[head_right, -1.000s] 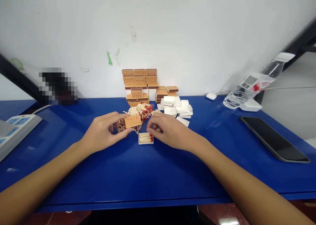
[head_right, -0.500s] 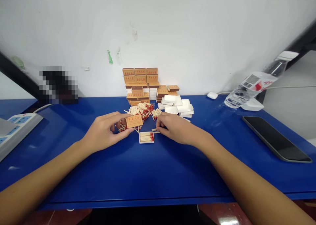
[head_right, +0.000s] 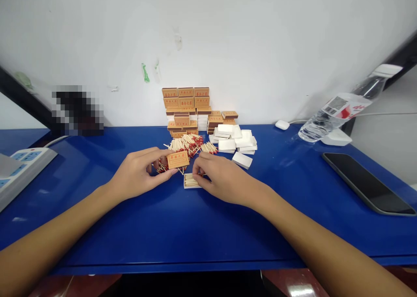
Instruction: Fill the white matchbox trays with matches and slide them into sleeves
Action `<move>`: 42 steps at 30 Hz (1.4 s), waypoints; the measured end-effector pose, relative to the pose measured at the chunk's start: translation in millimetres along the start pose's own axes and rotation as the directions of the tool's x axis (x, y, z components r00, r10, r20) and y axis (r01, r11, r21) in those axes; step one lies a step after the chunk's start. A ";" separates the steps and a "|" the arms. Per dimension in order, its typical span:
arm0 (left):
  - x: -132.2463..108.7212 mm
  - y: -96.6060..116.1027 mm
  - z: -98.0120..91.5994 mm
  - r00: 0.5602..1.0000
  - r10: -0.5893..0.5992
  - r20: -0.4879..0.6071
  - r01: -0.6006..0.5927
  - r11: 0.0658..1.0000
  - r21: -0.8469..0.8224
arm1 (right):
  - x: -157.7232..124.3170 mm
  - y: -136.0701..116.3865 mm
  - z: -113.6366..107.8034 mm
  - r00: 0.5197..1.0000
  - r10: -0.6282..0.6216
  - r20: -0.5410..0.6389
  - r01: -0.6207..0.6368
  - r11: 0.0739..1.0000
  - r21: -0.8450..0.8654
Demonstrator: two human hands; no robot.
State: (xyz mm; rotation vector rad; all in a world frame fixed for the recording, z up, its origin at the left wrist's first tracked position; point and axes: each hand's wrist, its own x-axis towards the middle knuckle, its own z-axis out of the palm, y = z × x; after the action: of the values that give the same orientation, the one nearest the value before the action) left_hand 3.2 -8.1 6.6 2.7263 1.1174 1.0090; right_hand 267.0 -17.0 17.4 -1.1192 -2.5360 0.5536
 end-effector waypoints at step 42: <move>2.7 -21.6 -2.0 0.965 -0.168 0.201 0.232 0.904 -0.359 | -0.9 17.5 -29.5 0.981 0.135 -0.136 -0.085 0.943 0.320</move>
State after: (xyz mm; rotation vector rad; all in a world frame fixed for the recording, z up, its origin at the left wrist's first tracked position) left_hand -9.9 9.2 4.2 2.2882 1.0237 0.8472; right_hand 291.4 -0.3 35.0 -1.1405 -2.1666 0.8300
